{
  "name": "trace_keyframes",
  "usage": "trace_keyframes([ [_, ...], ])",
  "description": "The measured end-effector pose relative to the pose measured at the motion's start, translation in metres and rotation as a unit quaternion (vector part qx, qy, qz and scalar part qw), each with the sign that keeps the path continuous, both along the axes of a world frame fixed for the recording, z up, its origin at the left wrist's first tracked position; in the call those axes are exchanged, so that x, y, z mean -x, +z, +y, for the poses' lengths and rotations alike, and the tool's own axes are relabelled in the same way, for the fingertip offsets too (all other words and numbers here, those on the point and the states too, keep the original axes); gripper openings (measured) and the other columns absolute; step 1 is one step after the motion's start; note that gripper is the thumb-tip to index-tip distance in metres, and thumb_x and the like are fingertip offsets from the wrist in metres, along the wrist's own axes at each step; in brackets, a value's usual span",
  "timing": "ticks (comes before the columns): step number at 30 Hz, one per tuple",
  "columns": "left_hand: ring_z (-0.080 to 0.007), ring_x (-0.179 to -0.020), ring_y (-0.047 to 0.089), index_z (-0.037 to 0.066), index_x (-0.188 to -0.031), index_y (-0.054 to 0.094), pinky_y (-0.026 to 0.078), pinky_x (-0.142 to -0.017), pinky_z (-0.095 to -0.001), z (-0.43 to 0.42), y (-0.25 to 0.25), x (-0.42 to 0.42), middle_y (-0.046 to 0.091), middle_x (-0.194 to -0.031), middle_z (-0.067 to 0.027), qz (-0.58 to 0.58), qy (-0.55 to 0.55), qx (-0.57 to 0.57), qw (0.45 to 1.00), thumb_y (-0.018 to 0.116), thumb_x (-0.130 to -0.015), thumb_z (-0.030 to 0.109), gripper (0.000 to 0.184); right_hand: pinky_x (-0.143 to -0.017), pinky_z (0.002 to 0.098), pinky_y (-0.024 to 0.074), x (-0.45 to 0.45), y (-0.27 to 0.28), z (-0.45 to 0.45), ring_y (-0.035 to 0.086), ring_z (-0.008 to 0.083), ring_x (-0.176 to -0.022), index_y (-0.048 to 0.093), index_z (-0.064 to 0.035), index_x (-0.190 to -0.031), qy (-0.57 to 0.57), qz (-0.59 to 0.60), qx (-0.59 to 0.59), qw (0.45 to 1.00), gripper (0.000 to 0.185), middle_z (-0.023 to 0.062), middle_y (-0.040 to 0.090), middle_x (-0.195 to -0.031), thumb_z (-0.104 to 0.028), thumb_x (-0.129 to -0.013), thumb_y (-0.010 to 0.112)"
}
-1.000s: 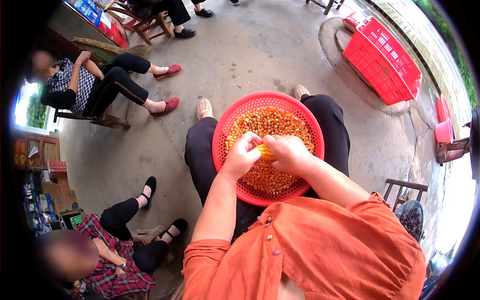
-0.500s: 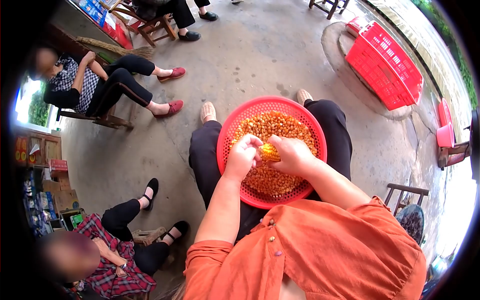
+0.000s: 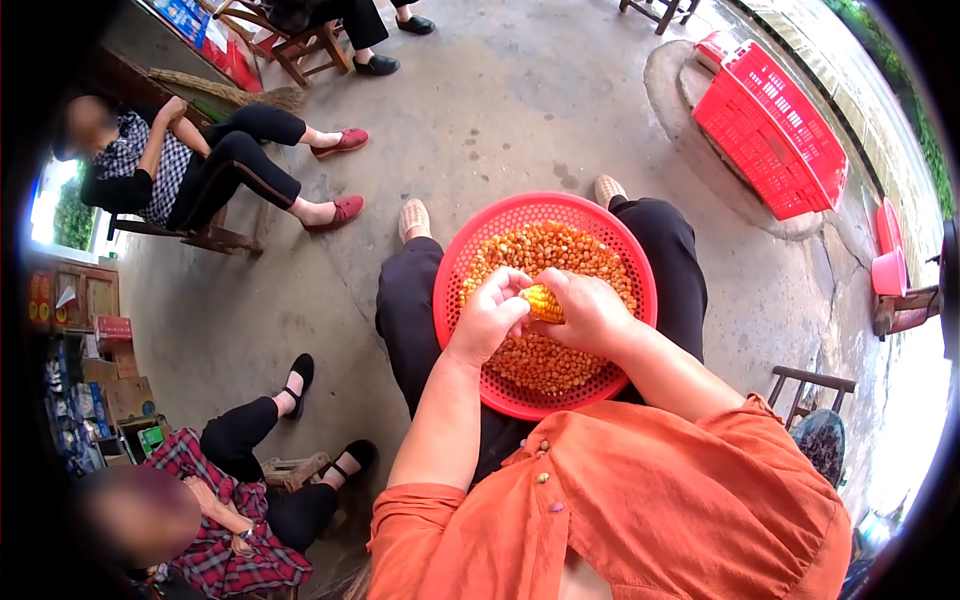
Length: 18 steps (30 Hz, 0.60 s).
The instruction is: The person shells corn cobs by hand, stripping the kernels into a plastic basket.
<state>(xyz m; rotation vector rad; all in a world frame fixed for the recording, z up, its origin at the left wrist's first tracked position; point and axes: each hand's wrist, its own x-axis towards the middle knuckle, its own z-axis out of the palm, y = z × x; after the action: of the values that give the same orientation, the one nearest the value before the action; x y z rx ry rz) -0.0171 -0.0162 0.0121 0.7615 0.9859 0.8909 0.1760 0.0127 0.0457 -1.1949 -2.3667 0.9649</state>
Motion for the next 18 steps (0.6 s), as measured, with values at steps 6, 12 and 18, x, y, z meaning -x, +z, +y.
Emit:
trace_keyframes([
  [6, -0.0053, -0.072, 0.054, 0.006, -0.106, 0.053, 0.045, -0.061, -0.0206, -0.002, -0.01, -0.009, 0.059, -0.091, -0.0012, 0.048, 0.004, -0.033, 0.998, 0.045, -0.088, -0.004, 0.022, -0.075, 0.0482, 0.0519, 0.001, -0.007, -0.003, 0.065, 0.0396, -0.087, 0.054, -0.004, -0.105, 0.006, -0.056, -0.007, 0.998, 0.045, 0.0192, 0.065, -0.093, -0.031, -0.078, 0.078],
  [12, -0.0059, -0.077, 0.055, 0.004, -0.106, 0.053, 0.046, -0.064, -0.0225, -0.004, -0.029, -0.01, 0.059, -0.091, -0.0011, 0.184, 0.012, -0.133, 0.974, 0.044, -0.086, -0.008, 0.026, -0.078, 0.0475, 0.0526, 0.003, -0.008, -0.002, 0.065, 0.0387, -0.091, 0.054, -0.0038, -0.106, 0.02, -0.086, -0.01, 0.996, 0.046, 0.0183, 0.063, -0.097, -0.03, -0.077, 0.078],
  [18, -0.0097, -0.081, 0.059, 0.002, -0.108, 0.055, 0.048, -0.072, -0.0236, -0.006, -0.021, -0.013, 0.062, -0.095, -0.0037, 0.363, 0.025, -0.223, 0.905, 0.042, -0.084, -0.009, 0.029, -0.078, 0.0481, 0.0523, 0.004, -0.008, -0.002, 0.065, 0.0393, -0.091, 0.054, -0.0046, -0.106, -0.002, -0.061, 0.015, 0.998, 0.045, 0.0199, 0.065, -0.094, -0.029, -0.076, 0.077],
])
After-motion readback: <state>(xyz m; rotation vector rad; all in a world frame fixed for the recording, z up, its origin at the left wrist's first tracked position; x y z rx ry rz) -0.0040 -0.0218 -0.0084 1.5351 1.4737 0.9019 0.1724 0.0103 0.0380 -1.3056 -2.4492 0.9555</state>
